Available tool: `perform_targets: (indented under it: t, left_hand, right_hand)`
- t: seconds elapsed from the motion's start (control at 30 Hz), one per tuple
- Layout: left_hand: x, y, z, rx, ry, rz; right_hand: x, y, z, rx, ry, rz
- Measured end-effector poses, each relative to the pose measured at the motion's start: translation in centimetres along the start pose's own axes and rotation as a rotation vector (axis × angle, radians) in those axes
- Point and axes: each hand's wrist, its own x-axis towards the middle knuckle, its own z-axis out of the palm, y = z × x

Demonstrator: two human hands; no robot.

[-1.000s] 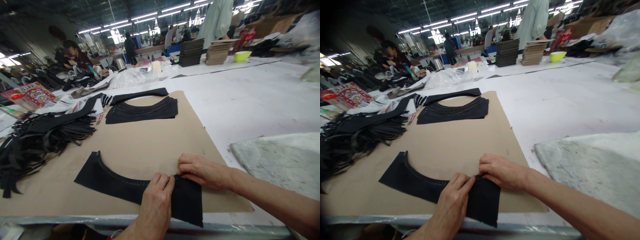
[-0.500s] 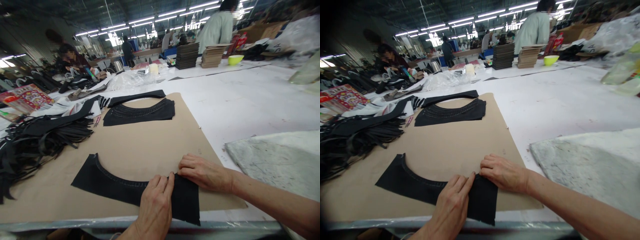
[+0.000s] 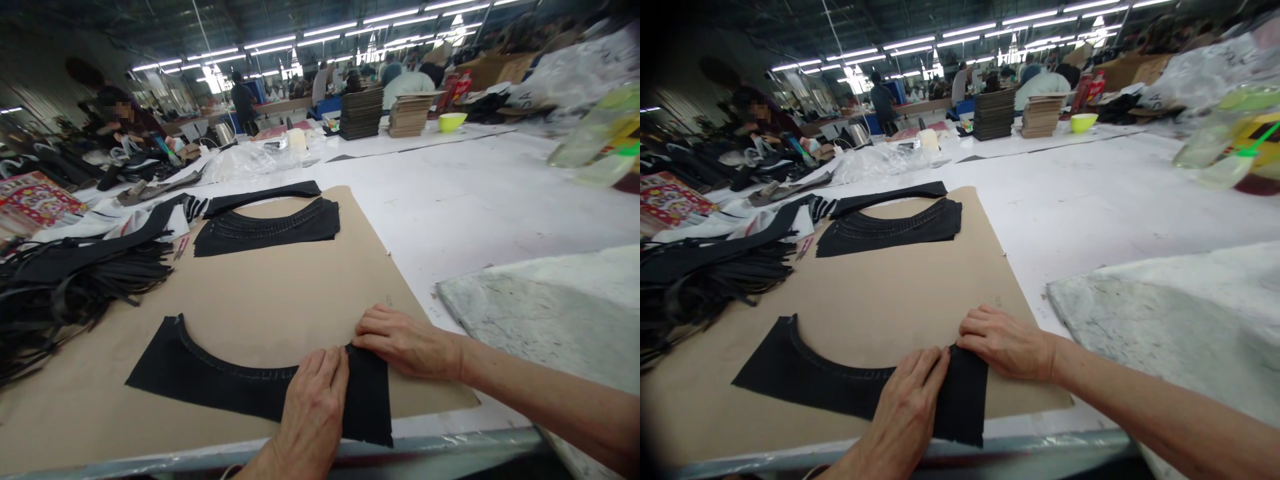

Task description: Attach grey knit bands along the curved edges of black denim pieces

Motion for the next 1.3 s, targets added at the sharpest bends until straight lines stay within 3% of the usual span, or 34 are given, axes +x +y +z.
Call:
perform_targets:
  t: [0.17,0.5,0.7,1.0,1.3]
  left_hand:
    - [0.4,0.2,-0.3,-0.015,-0.100,-0.014]
    - [0.9,0.4,-0.3,0.034,-0.130,0.000]
    - [1.0,0.5,-0.4,0.054,-0.124,0.006]
    - [0.8,0.4,-0.2,0.042,-0.081,-0.009]
    - [0.7,0.5,0.0,0.018,-0.059,-0.007]
  right_hand:
    - [-0.5,-0.2,0.1,0.033,-0.006,0.026]
    - [-1.8,-0.1,0.3,0.111,0.046,0.118]
    - [-2.3,-0.8,0.0,0.200,0.193,0.296]
    - [-1.5,-5.1,1.1,-0.156,0.162,0.381]
    - [-2.4,-5.4,2.0,-0.411,0.123,0.363]
